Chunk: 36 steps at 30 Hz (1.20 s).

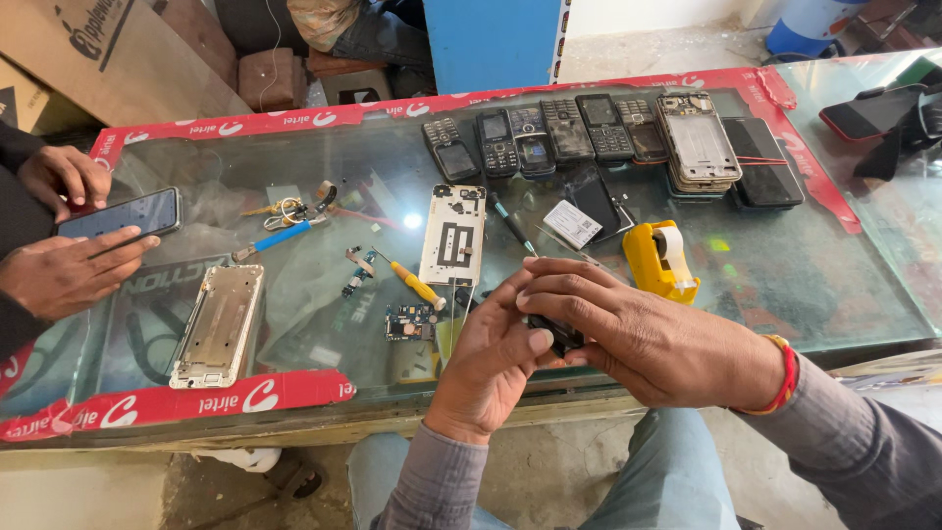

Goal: The person pries open a feature phone on a glass counter using a flat pry tool, works on its keypad and internal board, then closes the casing and presses it together. They handle the phone, its separated cover, and small internal components while screwdrivers and other phones lie on the counter.

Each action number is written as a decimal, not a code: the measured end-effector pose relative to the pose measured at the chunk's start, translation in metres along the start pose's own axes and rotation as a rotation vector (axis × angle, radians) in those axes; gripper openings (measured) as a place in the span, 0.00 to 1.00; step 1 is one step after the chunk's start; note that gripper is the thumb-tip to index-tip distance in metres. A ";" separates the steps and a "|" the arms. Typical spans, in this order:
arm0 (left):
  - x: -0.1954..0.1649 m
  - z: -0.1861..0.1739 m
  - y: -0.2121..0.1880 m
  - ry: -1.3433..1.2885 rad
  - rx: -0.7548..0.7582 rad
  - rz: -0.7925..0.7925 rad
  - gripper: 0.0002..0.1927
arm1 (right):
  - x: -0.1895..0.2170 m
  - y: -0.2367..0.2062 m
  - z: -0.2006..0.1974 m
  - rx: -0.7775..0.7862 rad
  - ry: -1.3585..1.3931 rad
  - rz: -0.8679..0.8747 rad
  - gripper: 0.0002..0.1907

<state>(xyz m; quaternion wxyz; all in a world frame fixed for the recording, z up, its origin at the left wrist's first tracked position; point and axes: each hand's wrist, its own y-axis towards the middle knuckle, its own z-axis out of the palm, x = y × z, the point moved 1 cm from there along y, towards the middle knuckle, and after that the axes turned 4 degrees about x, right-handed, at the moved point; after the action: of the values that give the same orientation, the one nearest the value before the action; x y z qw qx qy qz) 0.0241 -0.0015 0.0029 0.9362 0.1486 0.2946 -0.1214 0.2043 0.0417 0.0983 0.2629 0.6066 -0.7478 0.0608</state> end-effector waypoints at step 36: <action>0.021 0.000 0.003 0.774 -0.209 0.382 0.59 | -0.002 -0.017 0.012 -0.206 0.372 0.172 0.34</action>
<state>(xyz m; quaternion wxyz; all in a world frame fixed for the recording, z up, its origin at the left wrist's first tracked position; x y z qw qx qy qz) 0.0413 -0.0019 -0.0091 0.7725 0.1396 0.6014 0.1487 0.2165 0.0344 0.0832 0.4509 0.4889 -0.7375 0.1171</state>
